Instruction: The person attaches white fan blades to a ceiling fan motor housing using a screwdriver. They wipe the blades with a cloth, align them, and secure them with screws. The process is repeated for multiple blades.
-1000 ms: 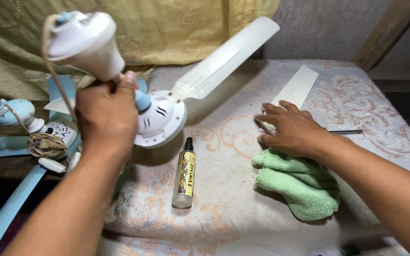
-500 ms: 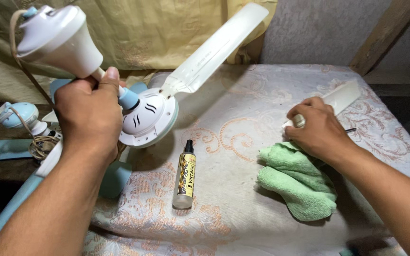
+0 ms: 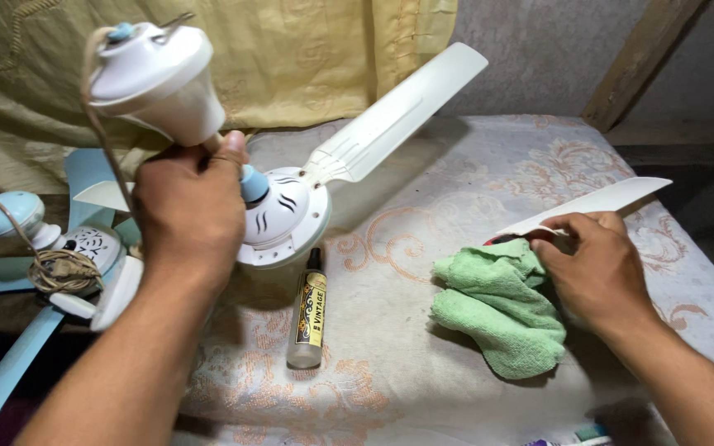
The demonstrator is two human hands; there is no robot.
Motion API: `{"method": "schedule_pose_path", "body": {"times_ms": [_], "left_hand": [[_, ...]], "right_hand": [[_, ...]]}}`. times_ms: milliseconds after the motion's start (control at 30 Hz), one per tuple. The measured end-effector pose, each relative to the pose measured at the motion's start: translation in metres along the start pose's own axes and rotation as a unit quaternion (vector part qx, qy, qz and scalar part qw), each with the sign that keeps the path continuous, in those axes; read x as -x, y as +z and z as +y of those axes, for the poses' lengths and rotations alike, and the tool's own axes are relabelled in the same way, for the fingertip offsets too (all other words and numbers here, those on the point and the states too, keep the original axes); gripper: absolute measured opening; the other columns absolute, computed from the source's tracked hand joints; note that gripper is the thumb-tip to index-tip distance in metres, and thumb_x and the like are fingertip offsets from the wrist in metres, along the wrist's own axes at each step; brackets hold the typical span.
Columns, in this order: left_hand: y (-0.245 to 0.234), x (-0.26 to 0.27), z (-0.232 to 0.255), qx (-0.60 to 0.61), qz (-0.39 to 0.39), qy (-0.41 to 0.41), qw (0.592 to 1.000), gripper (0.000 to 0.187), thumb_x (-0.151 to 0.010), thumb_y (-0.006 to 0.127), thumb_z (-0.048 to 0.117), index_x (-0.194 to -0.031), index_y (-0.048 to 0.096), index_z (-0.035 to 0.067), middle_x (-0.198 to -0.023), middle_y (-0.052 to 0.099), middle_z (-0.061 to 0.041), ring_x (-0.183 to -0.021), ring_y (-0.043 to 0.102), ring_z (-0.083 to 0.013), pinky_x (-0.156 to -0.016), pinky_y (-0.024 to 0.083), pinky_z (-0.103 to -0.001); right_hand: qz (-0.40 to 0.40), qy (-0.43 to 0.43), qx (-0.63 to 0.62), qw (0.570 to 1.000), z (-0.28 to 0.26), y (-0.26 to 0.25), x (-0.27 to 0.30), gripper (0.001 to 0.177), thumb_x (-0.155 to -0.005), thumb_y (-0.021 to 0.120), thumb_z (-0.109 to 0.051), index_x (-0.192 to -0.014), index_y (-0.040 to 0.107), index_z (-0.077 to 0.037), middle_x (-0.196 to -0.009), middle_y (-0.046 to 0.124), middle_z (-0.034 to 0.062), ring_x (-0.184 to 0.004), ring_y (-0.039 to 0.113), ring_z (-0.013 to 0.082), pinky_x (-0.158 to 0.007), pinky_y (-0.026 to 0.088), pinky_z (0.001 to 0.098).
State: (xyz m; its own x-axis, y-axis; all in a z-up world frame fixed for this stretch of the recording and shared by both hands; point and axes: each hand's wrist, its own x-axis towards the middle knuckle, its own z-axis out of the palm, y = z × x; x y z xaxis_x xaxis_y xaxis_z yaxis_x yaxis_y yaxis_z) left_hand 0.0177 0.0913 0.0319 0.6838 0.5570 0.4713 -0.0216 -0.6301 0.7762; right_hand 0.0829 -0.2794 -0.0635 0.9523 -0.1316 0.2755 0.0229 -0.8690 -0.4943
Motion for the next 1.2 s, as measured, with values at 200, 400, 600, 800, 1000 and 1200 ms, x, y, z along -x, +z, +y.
{"method": "schedule_pose_path", "body": {"times_ms": [200,400,600,800,1000,1200], "left_hand": [[0.014,0.006,0.012,0.001,-0.02,-0.039,0.999,0.03,-0.094,0.071,0.037,-0.098,0.078,0.008,-0.09,0.078,-0.011,-0.084,0.073,-0.0246,-0.081,0.051,-0.039],[0.019,0.007,0.016,0.002,-0.02,-0.025,0.999,0.029,-0.092,0.072,0.037,-0.1,0.078,0.009,-0.091,0.077,-0.011,-0.085,0.073,-0.0254,-0.081,0.051,-0.039],[0.018,0.004,0.013,0.008,-0.016,-0.039,0.999,0.029,-0.093,0.072,0.036,-0.098,0.079,0.008,-0.09,0.079,-0.01,-0.084,0.073,-0.0233,-0.081,0.051,-0.038],[0.006,-0.006,0.002,-0.003,-0.012,0.008,1.0,0.028,-0.096,0.071,0.033,-0.095,0.078,0.006,-0.086,0.077,-0.011,-0.079,0.072,-0.0216,-0.076,0.051,-0.037],[-0.011,-0.013,-0.008,0.017,0.008,0.03,0.999,0.026,-0.097,0.071,0.03,-0.095,0.076,0.004,-0.082,0.075,-0.012,-0.075,0.07,-0.0222,-0.073,0.051,-0.037],[-0.023,-0.011,-0.015,0.024,0.017,0.02,0.999,0.025,-0.096,0.07,0.028,-0.092,0.077,0.004,-0.082,0.076,-0.011,-0.074,0.071,-0.022,-0.072,0.051,-0.037]], "right_hand": [[-0.011,0.095,-0.012,0.995,0.032,-0.002,-0.013,0.028,-0.093,0.076,-0.03,-0.111,0.079,-0.009,-0.111,0.067,0.0136,-0.095,0.07,0.0282,-0.085,0.056,0.0417],[-0.012,0.129,-0.047,0.99,0.049,-0.004,-0.028,0.038,-0.092,0.075,-0.033,-0.126,0.073,-0.016,-0.121,0.074,0.0145,-0.11,0.069,0.028,-0.097,0.052,0.0412],[-0.042,0.037,0.002,0.998,0.008,-0.009,-0.019,0.042,-0.096,0.07,-0.033,-0.134,0.066,-0.015,-0.126,0.068,0.0152,-0.113,0.066,0.0309,-0.098,0.053,0.0461],[-0.122,-0.164,-0.116,0.972,-0.086,0.009,0.049,0.03,-0.09,0.067,-0.028,-0.116,0.071,-0.014,-0.111,0.074,0.0076,-0.098,0.07,0.0211,-0.085,0.061,0.0359],[-0.257,-0.22,-0.095,0.936,-0.168,0.023,0.093,0.067,-0.082,0.073,-0.043,-0.142,0.054,-0.02,-0.109,0.073,0.0115,-0.092,0.073,0.028,-0.081,0.057,0.0404],[-0.36,-0.286,0.058,0.886,-0.199,0.032,0.107,0.081,-0.087,0.071,-0.053,-0.157,0.041,-0.028,-0.109,0.067,0.0154,-0.096,0.068,0.0342,-0.085,0.054,0.0473]]}}
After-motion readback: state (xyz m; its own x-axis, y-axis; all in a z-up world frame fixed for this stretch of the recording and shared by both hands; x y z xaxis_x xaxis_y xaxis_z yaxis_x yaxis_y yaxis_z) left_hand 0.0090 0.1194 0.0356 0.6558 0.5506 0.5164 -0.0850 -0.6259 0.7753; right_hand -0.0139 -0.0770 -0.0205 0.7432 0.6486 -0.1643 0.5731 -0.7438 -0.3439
